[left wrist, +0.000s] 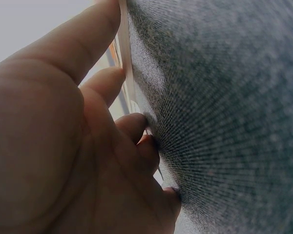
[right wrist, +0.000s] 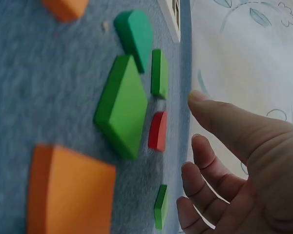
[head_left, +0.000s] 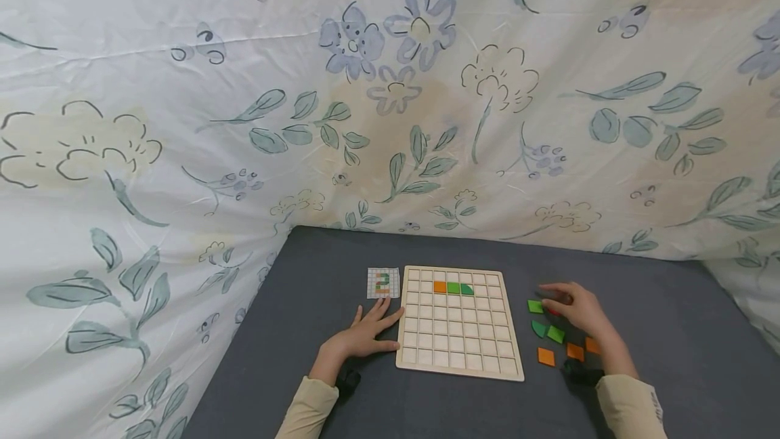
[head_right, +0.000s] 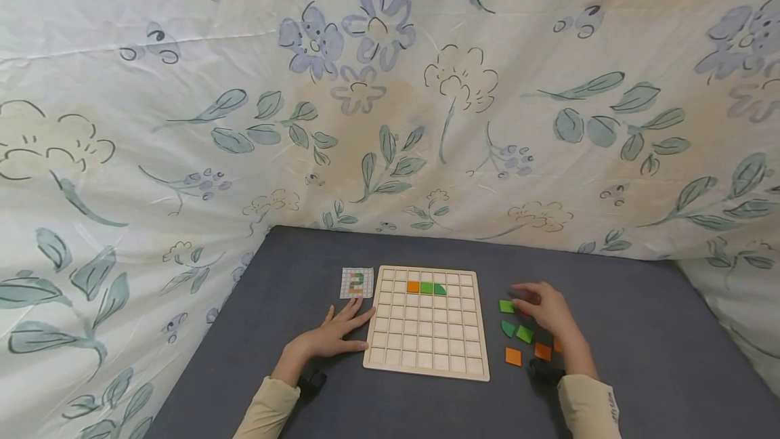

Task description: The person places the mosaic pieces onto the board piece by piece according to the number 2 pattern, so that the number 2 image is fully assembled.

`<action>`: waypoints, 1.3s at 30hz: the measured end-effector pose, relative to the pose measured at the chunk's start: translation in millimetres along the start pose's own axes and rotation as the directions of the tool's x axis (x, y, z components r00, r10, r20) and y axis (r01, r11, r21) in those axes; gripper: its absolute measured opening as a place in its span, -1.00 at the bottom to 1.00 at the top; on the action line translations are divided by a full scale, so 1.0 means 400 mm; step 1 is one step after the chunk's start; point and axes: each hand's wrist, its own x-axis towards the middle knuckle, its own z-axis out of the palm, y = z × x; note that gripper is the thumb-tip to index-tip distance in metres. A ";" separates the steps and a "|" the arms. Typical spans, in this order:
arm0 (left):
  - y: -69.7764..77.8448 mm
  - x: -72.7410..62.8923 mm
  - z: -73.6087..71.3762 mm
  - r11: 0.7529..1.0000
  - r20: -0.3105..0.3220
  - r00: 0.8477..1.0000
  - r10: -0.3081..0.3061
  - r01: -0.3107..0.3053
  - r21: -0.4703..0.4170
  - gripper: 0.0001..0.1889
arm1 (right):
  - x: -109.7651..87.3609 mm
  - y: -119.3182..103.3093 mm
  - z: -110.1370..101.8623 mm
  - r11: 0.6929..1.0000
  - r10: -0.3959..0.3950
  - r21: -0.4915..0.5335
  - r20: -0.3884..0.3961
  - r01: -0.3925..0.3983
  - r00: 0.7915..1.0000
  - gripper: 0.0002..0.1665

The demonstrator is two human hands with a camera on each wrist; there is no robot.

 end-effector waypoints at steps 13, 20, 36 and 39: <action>0.010 -0.002 -0.001 1.000 0.005 1.000 0.002 -0.002 -0.003 -0.25 | -0.019 0.056 -0.012 0.999 0.015 -0.029 0.001 -0.015 1.000 -0.51; 0.009 -0.002 0.001 1.000 0.010 1.000 0.001 -0.001 -0.005 -0.25 | -0.023 0.079 -0.024 0.999 0.021 -0.046 0.002 -0.021 1.000 -0.50; 0.007 -0.002 0.001 1.000 -0.005 1.000 -0.001 0.001 -0.009 -0.25 | -0.025 0.128 -0.045 0.998 -0.008 -0.067 -0.026 0.006 1.000 -0.49; 0.006 -0.001 0.000 1.000 -0.009 1.000 0.005 -0.005 -0.003 -0.25 | -0.021 0.140 -0.048 0.997 -0.002 -0.082 -0.036 -0.001 0.999 -0.48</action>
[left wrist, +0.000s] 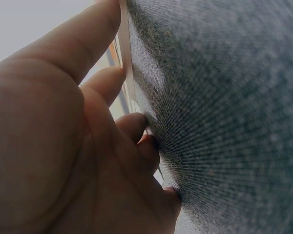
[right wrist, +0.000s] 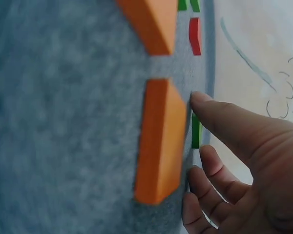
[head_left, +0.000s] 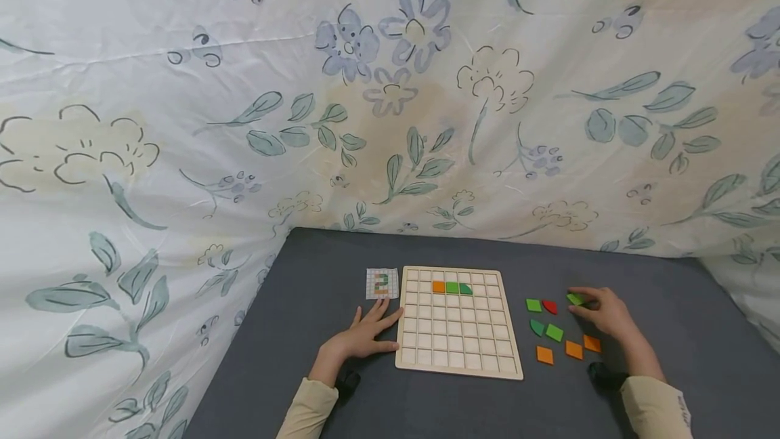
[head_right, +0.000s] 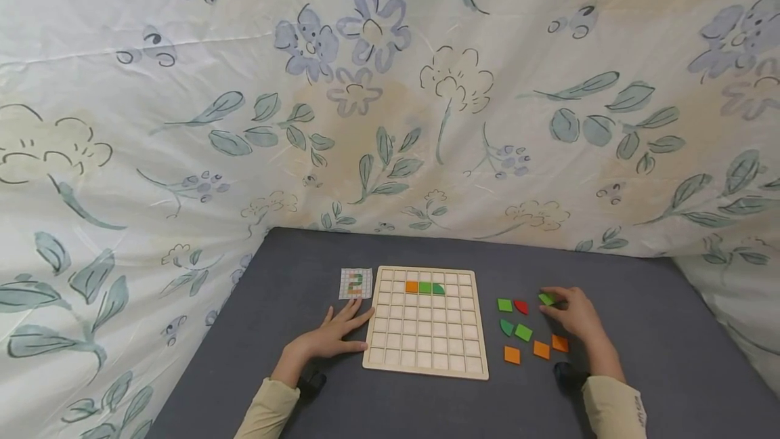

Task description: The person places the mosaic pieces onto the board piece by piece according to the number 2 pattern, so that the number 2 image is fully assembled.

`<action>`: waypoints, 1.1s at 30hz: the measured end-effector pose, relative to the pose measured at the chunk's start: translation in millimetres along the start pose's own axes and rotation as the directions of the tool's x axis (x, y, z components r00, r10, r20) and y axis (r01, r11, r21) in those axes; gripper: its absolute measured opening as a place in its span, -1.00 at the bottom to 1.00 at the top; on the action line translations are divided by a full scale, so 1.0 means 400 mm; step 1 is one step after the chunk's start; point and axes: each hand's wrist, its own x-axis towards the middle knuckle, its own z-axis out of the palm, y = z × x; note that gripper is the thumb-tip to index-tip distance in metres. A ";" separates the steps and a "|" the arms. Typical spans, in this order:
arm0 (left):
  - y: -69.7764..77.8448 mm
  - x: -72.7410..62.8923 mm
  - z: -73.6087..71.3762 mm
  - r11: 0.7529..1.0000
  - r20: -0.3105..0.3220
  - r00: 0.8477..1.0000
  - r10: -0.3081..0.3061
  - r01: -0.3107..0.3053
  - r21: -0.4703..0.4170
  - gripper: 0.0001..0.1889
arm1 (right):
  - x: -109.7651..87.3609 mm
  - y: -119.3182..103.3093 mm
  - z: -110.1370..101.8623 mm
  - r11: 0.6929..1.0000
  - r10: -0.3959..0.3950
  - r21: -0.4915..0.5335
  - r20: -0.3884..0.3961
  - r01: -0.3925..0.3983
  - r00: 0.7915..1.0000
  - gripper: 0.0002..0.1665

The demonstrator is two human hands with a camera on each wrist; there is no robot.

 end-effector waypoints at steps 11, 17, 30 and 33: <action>-0.003 0.004 0.001 1.000 -0.008 1.000 0.005 -0.005 0.013 -0.24 | 0.002 0.022 -0.009 0.998 0.059 0.003 0.000 -0.059 0.998 -0.40; -0.001 0.002 0.000 1.000 -0.006 1.000 -0.004 0.004 0.016 -0.24 | -0.002 0.025 -0.012 0.993 0.114 0.010 -0.020 -0.114 0.993 -0.39; -0.002 0.003 0.001 1.000 0.001 1.000 0.002 -0.002 -0.006 -0.25 | -0.011 0.039 -0.005 0.985 0.169 0.036 -0.035 -0.168 0.985 -0.43; -0.002 0.003 0.001 1.000 0.002 1.000 0.001 -0.001 -0.010 -0.25 | -0.012 0.039 -0.003 0.985 0.168 0.032 -0.036 -0.167 0.985 -0.44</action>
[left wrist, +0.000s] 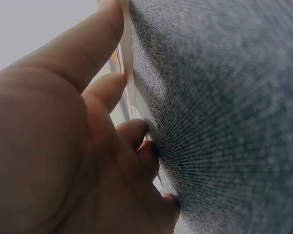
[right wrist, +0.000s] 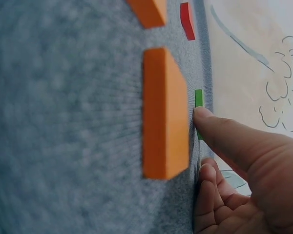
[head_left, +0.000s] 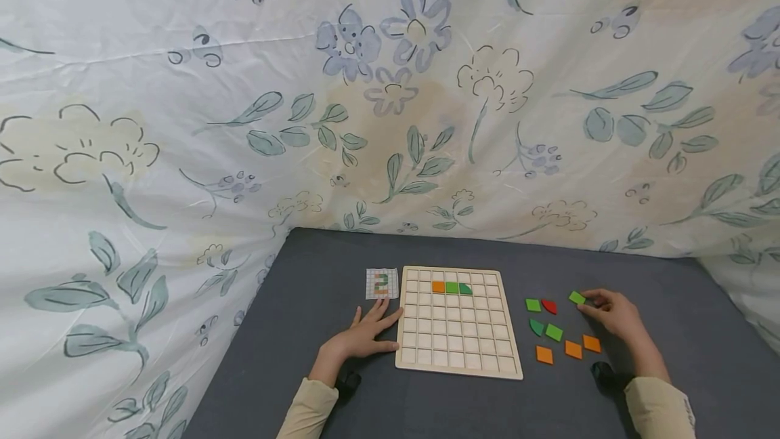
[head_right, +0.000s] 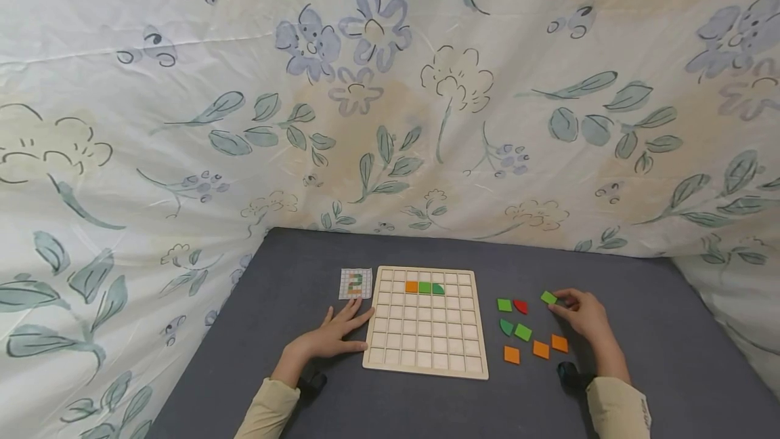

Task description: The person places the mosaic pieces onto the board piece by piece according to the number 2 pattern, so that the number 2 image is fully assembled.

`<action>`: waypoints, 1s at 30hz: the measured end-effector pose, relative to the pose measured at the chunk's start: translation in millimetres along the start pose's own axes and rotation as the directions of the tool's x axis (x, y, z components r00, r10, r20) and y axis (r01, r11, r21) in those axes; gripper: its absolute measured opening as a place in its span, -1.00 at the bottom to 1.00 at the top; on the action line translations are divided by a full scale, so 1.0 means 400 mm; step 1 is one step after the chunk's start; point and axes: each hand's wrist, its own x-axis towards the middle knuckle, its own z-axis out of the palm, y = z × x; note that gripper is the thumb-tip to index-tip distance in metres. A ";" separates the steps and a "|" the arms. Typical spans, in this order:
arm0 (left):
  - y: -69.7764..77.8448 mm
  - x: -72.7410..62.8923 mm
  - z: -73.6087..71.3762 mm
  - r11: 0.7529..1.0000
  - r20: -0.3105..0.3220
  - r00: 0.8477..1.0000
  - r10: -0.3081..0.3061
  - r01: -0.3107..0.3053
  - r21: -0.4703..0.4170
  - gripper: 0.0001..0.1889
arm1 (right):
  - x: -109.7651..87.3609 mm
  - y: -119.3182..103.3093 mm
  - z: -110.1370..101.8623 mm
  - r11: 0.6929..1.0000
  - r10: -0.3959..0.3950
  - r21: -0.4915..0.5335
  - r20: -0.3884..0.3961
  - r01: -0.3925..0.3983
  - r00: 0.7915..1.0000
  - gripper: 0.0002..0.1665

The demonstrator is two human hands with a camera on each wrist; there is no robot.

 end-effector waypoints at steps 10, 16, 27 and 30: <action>0.007 -0.004 -0.003 1.000 -0.001 1.000 0.000 0.000 0.014 -0.25 | -0.006 -0.004 -0.003 1.000 -0.007 -0.003 0.007 0.007 1.000 -0.46; 0.009 -0.005 -0.001 1.000 -0.012 1.000 -0.008 0.008 0.025 -0.24 | -0.005 -0.001 -0.004 0.999 -0.050 0.000 -0.012 0.050 0.999 -0.53; 0.004 -0.001 -0.002 1.000 0.003 1.000 -0.006 0.006 0.010 -0.25 | -0.010 -0.013 -0.004 0.992 -0.129 0.007 -0.020 0.129 0.991 -0.60; 0.004 -0.001 -0.001 1.000 0.006 1.000 -0.007 0.007 0.012 -0.25 | -0.011 -0.022 -0.001 0.989 -0.146 0.015 -0.012 0.146 0.989 -0.62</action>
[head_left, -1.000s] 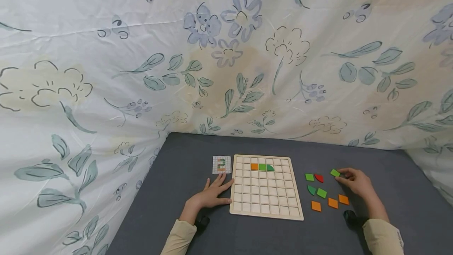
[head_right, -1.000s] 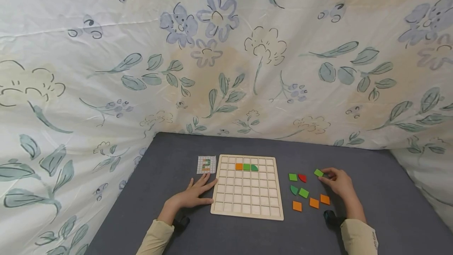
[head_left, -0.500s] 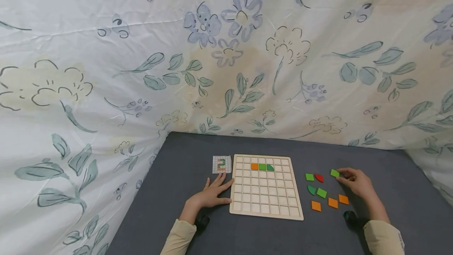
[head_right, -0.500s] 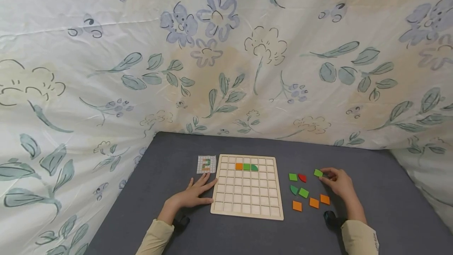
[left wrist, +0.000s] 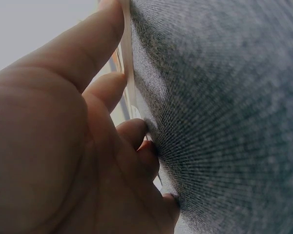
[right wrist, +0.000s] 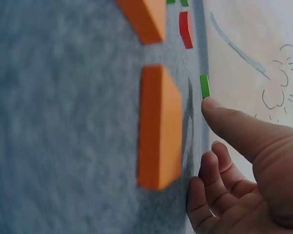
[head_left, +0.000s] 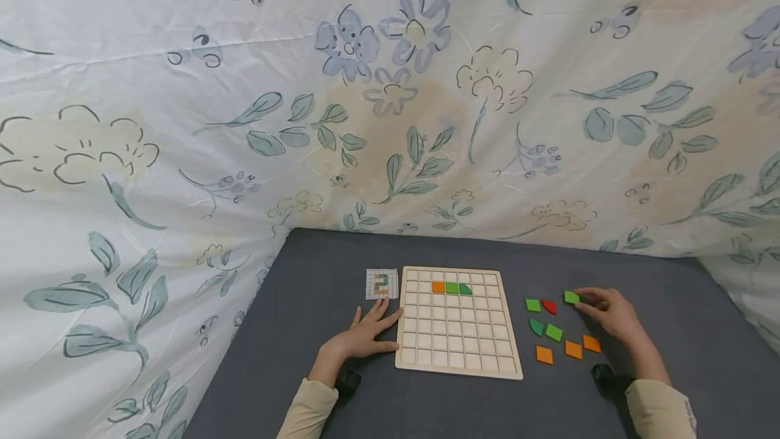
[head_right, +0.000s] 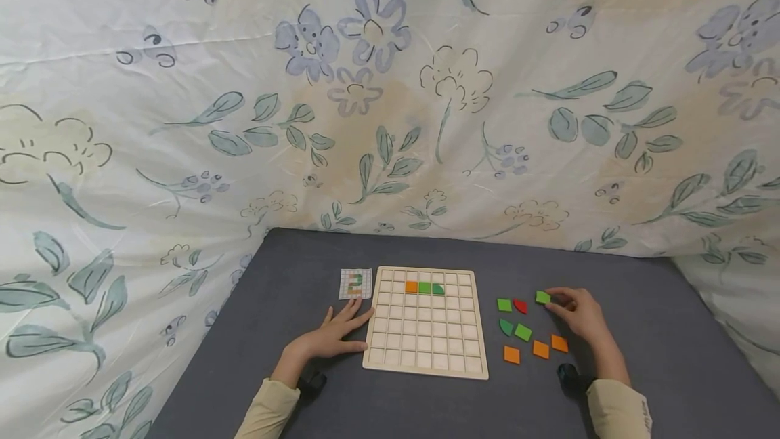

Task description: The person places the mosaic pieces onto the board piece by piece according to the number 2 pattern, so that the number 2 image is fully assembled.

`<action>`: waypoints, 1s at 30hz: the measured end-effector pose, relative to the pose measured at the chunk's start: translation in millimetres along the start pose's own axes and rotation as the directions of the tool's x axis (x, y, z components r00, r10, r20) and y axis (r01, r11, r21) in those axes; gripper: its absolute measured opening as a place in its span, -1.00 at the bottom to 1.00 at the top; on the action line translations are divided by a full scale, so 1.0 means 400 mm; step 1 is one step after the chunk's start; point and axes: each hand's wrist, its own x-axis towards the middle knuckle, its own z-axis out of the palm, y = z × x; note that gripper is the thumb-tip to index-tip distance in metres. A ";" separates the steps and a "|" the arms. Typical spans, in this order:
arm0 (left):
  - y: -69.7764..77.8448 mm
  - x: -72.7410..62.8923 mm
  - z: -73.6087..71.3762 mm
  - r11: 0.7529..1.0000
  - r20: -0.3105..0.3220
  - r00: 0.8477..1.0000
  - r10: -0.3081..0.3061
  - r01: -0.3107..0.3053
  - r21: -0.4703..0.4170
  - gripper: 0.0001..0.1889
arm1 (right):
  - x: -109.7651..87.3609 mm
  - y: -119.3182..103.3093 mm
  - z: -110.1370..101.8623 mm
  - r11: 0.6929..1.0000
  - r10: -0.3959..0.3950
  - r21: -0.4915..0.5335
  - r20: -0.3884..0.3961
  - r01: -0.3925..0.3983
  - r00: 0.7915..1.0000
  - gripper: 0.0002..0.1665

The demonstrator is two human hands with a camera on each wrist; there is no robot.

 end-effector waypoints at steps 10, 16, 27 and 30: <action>0.004 -0.003 -0.001 1.000 0.012 1.000 0.003 -0.003 0.002 -0.25 | 0.003 -0.050 0.010 1.000 -0.001 0.029 0.003 0.001 1.000 -0.58; 0.002 -0.002 -0.002 1.000 0.000 1.000 0.001 -0.001 0.005 -0.25 | 0.014 -0.092 0.018 0.997 -0.012 0.078 -0.018 0.013 1.000 -0.54; 0.004 -0.003 -0.004 1.000 0.001 1.000 -0.005 0.005 0.006 -0.25 | 0.026 -0.146 0.040 0.988 -0.091 0.118 -0.091 0.102 0.992 -0.56; 0.007 -0.003 -0.005 1.000 0.004 1.000 -0.009 0.009 0.002 -0.25 | 0.029 -0.159 0.045 0.987 -0.089 0.129 -0.086 0.099 0.992 -0.55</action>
